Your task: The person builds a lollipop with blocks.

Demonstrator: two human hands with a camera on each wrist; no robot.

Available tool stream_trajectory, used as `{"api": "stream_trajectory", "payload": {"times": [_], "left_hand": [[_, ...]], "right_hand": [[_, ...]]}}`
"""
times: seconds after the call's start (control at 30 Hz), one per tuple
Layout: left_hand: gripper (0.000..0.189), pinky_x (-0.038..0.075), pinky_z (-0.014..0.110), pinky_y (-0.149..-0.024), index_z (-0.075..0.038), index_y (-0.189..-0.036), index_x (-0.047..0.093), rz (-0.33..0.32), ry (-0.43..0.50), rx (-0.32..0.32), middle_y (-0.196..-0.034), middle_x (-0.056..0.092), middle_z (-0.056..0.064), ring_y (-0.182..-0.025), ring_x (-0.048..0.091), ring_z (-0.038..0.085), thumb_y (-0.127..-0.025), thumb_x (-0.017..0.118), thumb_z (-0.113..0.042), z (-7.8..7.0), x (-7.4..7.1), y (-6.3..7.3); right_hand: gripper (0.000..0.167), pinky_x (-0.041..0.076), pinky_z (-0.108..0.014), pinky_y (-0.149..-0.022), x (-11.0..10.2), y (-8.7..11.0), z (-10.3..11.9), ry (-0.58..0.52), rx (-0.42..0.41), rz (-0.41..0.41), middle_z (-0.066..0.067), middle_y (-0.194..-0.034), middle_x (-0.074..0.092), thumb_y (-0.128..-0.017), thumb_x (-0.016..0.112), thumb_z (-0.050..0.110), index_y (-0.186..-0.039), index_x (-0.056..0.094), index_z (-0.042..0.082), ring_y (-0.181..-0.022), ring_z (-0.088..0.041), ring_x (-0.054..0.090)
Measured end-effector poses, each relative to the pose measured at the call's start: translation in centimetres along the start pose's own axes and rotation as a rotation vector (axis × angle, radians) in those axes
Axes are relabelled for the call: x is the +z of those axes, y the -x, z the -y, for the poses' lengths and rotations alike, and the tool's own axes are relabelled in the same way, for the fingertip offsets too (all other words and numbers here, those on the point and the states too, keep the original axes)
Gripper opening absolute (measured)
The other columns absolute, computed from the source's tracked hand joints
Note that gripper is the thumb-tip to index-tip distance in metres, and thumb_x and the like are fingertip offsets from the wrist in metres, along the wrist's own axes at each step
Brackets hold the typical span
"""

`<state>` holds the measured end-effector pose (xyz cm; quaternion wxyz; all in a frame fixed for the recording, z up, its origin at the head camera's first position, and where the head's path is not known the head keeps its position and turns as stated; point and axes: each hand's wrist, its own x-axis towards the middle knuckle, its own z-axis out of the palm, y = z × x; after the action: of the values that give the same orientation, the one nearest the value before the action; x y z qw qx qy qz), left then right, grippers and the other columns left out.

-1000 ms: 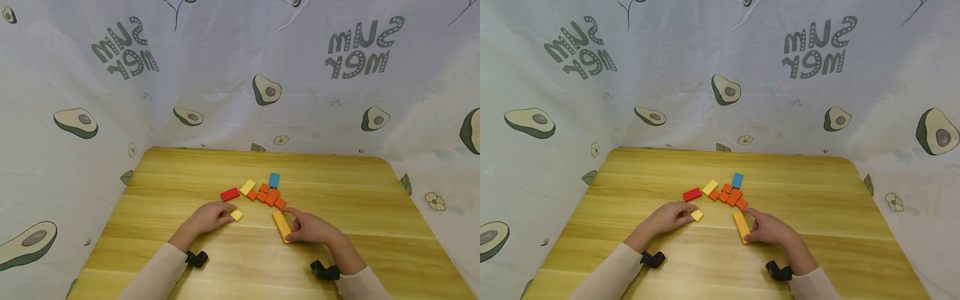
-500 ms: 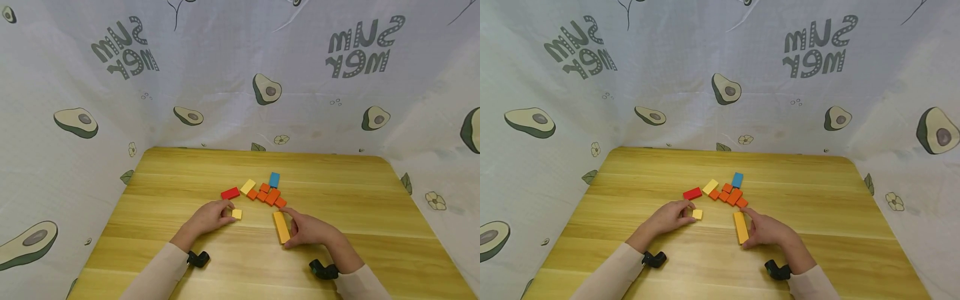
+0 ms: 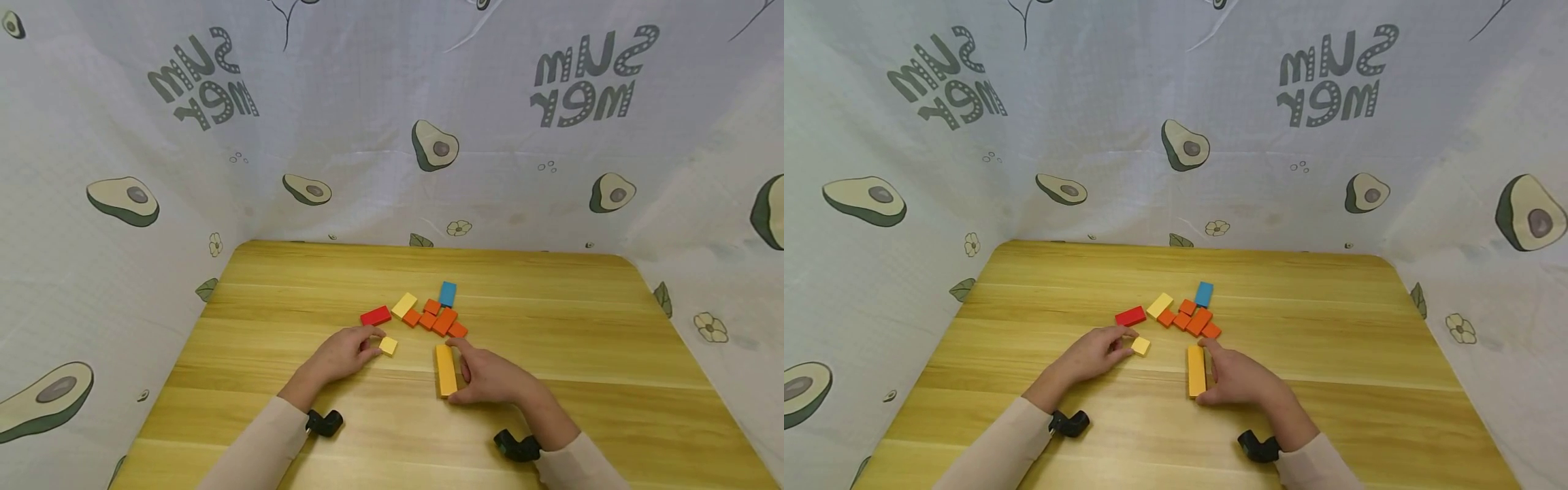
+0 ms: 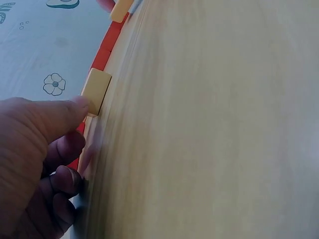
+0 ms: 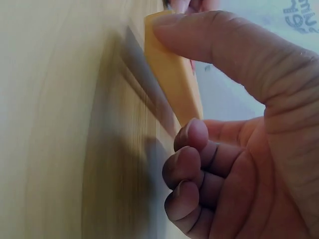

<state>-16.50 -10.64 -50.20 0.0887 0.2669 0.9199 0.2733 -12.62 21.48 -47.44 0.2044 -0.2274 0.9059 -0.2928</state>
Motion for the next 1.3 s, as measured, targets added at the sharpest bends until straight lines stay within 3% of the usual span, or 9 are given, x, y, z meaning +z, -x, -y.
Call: {"api": "stream_trajectory", "payload": {"times": [0.2,0.37,0.5,0.73,0.9,1.1,1.3], "left_hand": [[0.043,0.041,0.025,-0.06,-0.015,-0.123,0.066,-0.04,0.057,-0.093,-0.072,0.053,-0.009,-0.061,0.047,0.005,-0.094,0.071,-0.046,-0.4,0.6,-0.3],[0.047,0.04,0.025,-0.06,-0.015,-0.114,0.064,-0.067,0.009,-0.139,-0.07,0.052,-0.009,-0.06,0.047,0.006,-0.089,0.073,-0.054,-1.0,1.0,-0.6],[0.043,0.04,0.024,-0.06,-0.016,-0.109,0.062,-0.081,-0.016,-0.133,-0.07,0.052,-0.009,-0.06,0.046,0.006,-0.089,0.074,-0.053,-1.2,1.1,-0.5],[0.036,0.039,0.024,-0.058,-0.016,-0.106,0.064,-0.108,-0.014,-0.134,-0.07,0.052,-0.009,-0.059,0.046,0.007,-0.091,0.073,-0.047,-1.1,1.1,-0.3],[0.034,0.038,0.024,-0.057,-0.015,-0.106,0.065,-0.117,-0.009,-0.118,-0.069,0.051,-0.009,-0.058,0.045,0.006,-0.092,0.073,-0.046,-0.9,1.3,-0.3],[0.032,0.039,0.023,-0.057,-0.016,-0.106,0.065,-0.118,0.005,-0.104,-0.069,0.052,-0.009,-0.058,0.045,0.005,-0.092,0.073,-0.044,-0.7,1.4,-0.3],[0.03,0.039,0.023,-0.058,-0.017,-0.107,0.067,-0.108,0.025,-0.11,-0.069,0.053,-0.01,-0.059,0.046,0.004,-0.091,0.074,-0.042,-0.6,1.4,-0.3]], "right_hand": [[0.094,0.04,-0.022,-0.059,1.1,-0.9,1.4,-0.005,-0.012,-0.008,0.004,-0.077,0.055,-0.073,0.089,0.039,-0.144,0.04,0.002,-0.062,-0.003,0.046],[0.095,0.041,-0.023,-0.058,2.2,-1.4,2.5,0.014,-0.01,-0.021,0.007,-0.075,0.055,-0.074,0.089,0.041,-0.145,0.041,0.0,-0.061,-0.002,0.047],[0.097,0.043,-0.025,-0.06,2.8,-1.5,3.0,0.063,-0.018,-0.039,0.006,-0.074,0.054,-0.073,0.089,0.043,-0.145,0.04,-0.001,-0.062,-0.005,0.049],[0.097,0.052,-0.033,-0.073,3.7,-1.8,3.7,0.15,-0.043,-0.054,0.002,-0.088,0.064,-0.071,0.089,0.05,-0.142,0.043,0.001,-0.073,-0.008,0.056],[0.099,0.052,-0.032,-0.071,4.0,-2.0,3.8,0.193,-0.064,-0.06,0.006,-0.081,0.059,-0.07,0.088,0.057,-0.14,0.045,0.003,-0.069,-0.006,0.052],[0.103,0.045,-0.025,-0.061,4.0,-2.1,3.5,0.12,-0.032,-0.034,0.009,-0.071,0.052,-0.068,0.087,0.063,-0.143,0.043,0.007,-0.06,-0.004,0.046],[0.092,0.042,-0.023,-0.057,3.9,-2.0,2.8,0.018,-0.03,-0.052,0.009,-0.073,0.054,-0.071,0.089,0.056,-0.138,0.047,0.009,-0.06,-0.002,0.047]]}}
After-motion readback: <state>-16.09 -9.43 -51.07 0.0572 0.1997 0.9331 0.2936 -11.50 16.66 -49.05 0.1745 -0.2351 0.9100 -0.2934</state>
